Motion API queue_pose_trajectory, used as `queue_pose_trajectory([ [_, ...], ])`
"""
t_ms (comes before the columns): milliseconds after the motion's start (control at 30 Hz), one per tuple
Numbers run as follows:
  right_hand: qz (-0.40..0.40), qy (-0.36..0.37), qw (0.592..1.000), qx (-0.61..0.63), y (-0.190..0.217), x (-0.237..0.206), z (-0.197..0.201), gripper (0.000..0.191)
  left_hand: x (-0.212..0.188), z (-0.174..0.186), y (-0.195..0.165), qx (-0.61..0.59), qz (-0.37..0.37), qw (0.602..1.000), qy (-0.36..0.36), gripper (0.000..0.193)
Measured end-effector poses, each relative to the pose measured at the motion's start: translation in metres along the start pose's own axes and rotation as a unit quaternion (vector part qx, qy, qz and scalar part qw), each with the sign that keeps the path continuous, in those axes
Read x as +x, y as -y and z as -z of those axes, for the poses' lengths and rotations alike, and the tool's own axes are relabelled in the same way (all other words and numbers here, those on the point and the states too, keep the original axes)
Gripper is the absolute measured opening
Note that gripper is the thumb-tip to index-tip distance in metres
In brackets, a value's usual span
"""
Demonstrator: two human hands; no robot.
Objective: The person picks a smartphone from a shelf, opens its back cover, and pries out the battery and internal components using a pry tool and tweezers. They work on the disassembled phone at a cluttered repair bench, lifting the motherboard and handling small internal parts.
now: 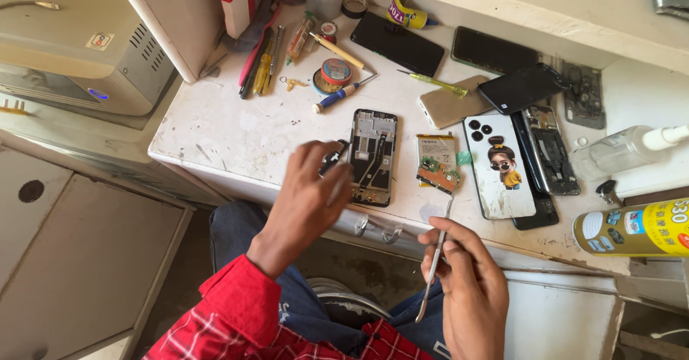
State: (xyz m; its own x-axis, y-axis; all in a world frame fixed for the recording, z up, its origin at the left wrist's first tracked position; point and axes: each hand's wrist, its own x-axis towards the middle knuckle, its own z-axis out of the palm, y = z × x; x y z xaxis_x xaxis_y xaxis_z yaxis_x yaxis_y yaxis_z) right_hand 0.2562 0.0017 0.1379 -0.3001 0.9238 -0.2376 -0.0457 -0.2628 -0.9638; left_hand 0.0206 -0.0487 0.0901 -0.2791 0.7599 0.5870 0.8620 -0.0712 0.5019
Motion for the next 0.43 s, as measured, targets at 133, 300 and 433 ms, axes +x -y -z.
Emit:
queue_pose_trajectory([
  [133, -0.006, 0.041, 0.998, 0.039, -0.007, 0.004, 0.007, 0.038, -0.001, 0.007, -0.003, -0.016, -0.032, 0.995, 0.088, 0.032],
  [300, -0.018, 0.168, 0.968, 0.187, -0.032, 0.013, 0.035, 0.042, -0.008, 0.008, 0.007, -0.024, -0.032, 0.991, 0.124, 0.045],
  [433, -0.019, 0.233, 0.912, 0.336, -0.074, 0.026, 0.060, 0.041, -0.018, 0.002, 0.019, -0.065, -0.008, 0.990, 0.127, 0.049],
])
